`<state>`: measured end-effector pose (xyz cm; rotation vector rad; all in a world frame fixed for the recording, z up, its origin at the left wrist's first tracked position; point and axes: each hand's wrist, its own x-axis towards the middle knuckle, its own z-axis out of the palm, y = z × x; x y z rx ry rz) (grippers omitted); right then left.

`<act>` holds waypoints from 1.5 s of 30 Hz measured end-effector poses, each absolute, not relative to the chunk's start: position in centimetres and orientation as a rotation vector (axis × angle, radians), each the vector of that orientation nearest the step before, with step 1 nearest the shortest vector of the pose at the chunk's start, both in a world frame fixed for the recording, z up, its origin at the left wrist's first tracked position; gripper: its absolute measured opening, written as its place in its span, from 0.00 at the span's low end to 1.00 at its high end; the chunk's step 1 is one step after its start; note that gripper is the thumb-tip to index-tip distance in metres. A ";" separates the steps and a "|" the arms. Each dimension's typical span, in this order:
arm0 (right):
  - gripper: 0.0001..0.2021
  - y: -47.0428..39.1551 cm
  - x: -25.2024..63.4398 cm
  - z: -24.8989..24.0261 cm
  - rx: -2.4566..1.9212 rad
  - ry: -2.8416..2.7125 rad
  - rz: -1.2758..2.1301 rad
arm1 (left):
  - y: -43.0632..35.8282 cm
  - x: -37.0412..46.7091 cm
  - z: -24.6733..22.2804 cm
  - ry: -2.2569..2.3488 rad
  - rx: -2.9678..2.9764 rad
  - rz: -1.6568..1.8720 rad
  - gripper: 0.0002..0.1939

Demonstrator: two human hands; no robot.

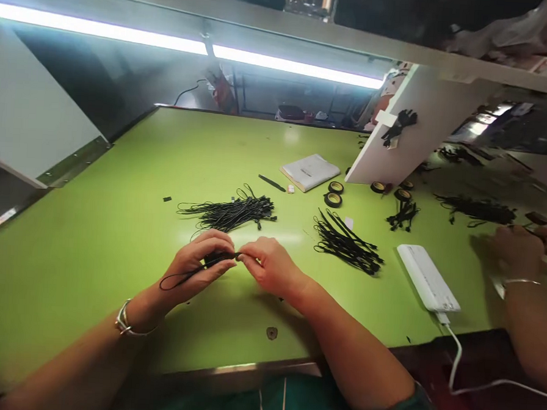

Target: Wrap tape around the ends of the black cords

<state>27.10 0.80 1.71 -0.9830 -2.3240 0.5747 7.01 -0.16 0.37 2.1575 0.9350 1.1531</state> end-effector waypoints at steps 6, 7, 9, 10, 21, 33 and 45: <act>0.11 0.6 27.0 1.2 -0.939 -2.326 0.005 | -0.2 6.8 0.7 1.004 1.700 0.990 0.07; 0.11 0.5 27.1 1.1 -0.947 -2.327 -0.100 | -0.3 6.8 0.8 0.988 1.580 0.955 0.07; 0.09 0.4 27.3 1.0 -0.937 -2.322 -0.256 | -0.4 6.7 0.8 0.925 1.357 0.889 0.08; 0.09 0.4 27.4 1.0 -0.917 -2.321 -0.303 | -0.5 6.6 0.8 0.887 1.270 0.861 0.08; 0.07 0.7 27.3 1.5 -1.023 -2.362 0.213 | -0.2 7.1 0.0 1.078 1.994 1.234 0.06; 0.14 0.7 27.4 1.7 -0.979 -2.337 0.271 | -0.1 6.9 0.7 0.973 1.804 1.038 0.06; 0.06 1.1 27.6 0.6 -0.879 -2.356 -0.204 | -0.4 7.1 0.9 1.039 1.698 1.070 0.08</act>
